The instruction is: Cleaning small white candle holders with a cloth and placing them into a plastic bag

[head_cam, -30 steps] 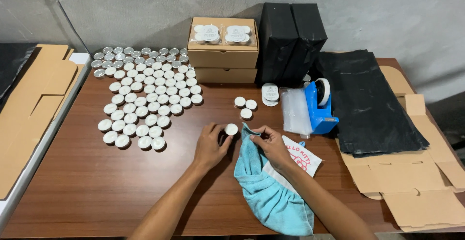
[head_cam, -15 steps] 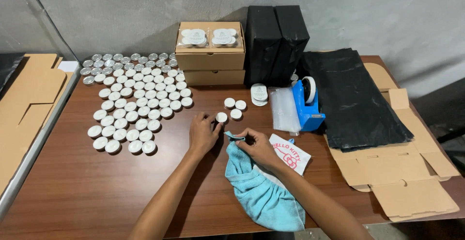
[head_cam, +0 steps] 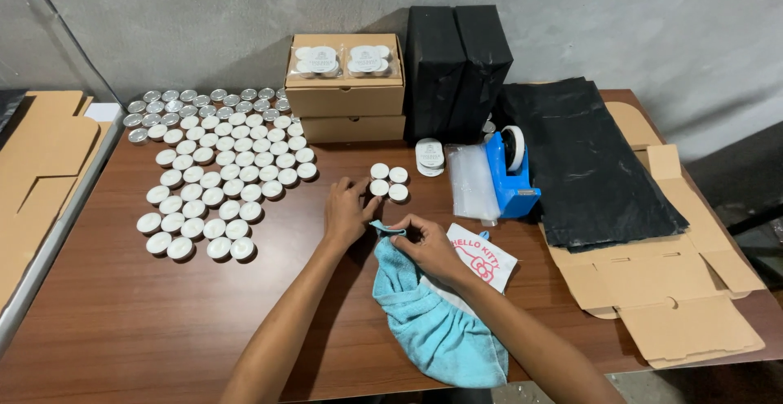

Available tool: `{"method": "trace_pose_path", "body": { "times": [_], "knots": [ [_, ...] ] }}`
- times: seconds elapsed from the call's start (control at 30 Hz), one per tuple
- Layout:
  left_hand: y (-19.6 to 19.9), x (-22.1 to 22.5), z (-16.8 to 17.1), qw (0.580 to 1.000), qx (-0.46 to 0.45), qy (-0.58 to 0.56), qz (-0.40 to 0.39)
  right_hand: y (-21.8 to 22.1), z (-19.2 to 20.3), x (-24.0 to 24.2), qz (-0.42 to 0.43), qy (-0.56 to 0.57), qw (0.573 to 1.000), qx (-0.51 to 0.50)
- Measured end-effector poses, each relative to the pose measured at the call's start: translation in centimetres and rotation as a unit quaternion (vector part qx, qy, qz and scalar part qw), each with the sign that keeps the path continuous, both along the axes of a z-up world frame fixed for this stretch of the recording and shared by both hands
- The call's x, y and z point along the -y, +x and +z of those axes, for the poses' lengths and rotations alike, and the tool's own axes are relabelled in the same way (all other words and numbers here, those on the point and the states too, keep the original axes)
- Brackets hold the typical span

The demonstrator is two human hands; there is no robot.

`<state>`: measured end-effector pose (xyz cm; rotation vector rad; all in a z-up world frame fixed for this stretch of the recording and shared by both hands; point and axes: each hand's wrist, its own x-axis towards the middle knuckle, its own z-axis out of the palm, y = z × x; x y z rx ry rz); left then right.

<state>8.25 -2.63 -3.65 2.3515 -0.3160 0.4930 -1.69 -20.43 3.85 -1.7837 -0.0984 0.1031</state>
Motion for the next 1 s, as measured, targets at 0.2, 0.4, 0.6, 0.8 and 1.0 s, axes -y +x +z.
{"method": "trace_pose_path", "body": {
  "times": [0.2,0.4,0.6,0.8,1.0],
  "knots": [
    [-2.3,-2.1,1.9,0.999,-0.046,0.011,-0.014,0.4,-1.1,0.4,-0.003,-0.02,1.0,0.0],
    [-5.4,-4.8,0.9,0.999,-0.033,0.017,-0.015,0.5,-1.0,0.7,0.005,-0.098,0.995,0.022],
    [-6.6,-5.8,0.3,1.0,-0.02,0.002,-0.023,0.3,-3.7,1.1,0.137,-0.332,0.901,0.241],
    [-6.2,-6.1,-0.6,1.0,-0.001,-0.015,-0.022,-7.1,3.8,-0.1,0.149,-0.519,0.835,0.109],
    [-6.0,-6.3,-2.0,0.999,-0.013,-0.036,-0.026,-10.2,-1.4,3.9,0.072,-0.525,0.846,0.058]
  ]
}}
